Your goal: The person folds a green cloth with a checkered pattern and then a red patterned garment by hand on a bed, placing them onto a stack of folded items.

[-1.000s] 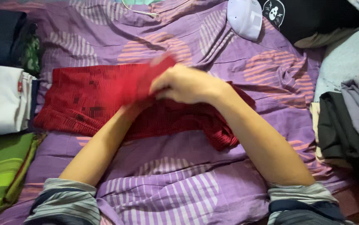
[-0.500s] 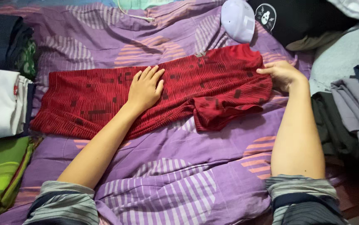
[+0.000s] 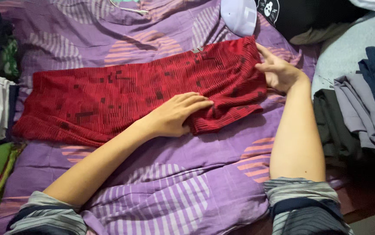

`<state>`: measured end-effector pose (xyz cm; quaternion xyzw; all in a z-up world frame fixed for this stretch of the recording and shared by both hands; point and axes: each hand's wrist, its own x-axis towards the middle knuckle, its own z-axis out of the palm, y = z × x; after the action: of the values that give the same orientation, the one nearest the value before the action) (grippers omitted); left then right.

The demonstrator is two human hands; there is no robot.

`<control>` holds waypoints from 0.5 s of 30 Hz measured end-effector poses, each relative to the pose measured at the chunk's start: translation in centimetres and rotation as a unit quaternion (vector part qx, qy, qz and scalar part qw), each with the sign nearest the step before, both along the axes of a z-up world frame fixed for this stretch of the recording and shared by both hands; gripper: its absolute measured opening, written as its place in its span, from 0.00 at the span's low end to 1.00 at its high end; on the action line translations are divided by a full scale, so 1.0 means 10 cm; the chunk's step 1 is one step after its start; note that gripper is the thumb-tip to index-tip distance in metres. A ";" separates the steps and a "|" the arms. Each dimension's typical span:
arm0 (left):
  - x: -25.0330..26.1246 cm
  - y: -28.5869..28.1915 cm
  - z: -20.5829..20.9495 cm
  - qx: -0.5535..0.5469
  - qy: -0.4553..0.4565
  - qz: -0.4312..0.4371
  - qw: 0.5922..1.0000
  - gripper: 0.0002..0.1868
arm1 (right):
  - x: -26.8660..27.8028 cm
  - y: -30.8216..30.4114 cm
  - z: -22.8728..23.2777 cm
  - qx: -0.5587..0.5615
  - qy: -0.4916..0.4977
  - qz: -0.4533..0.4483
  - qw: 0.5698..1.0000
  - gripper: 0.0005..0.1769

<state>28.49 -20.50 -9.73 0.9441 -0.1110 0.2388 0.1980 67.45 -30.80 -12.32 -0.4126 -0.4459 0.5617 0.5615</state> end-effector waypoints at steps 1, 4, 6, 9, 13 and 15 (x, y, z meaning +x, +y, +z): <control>0.02 -0.02 -0.04 0.020 -0.003 0.032 0.999 0.43 | -0.06 0.01 0.03 0.014 -0.008 0.023 1.000 0.51; 0.08 0.01 -0.11 0.125 -0.030 0.108 0.986 0.35 | -0.15 0.07 0.14 0.056 -0.006 0.031 0.998 0.53; 0.13 0.01 -0.12 0.128 -0.044 0.136 0.981 0.33 | -0.14 0.11 0.22 0.062 0.020 0.012 0.998 0.50; 0.20 0.02 -0.08 0.084 -0.068 0.147 0.983 0.31 | -0.17 0.19 0.32 0.037 0.029 -0.031 0.998 0.47; 0.21 -0.05 -0.07 0.076 -0.060 0.139 0.986 0.25 | -0.24 0.25 0.43 -0.018 -0.078 -0.080 0.994 0.40; 0.18 -0.09 -0.08 0.122 -0.094 0.053 0.987 0.31 | -0.23 0.25 0.42 -0.049 -0.114 -0.070 0.990 0.34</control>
<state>30.25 -21.44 -10.53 0.9391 -0.1075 0.3214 0.0572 65.19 -28.31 -8.13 -0.5312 -0.4486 0.4918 0.5241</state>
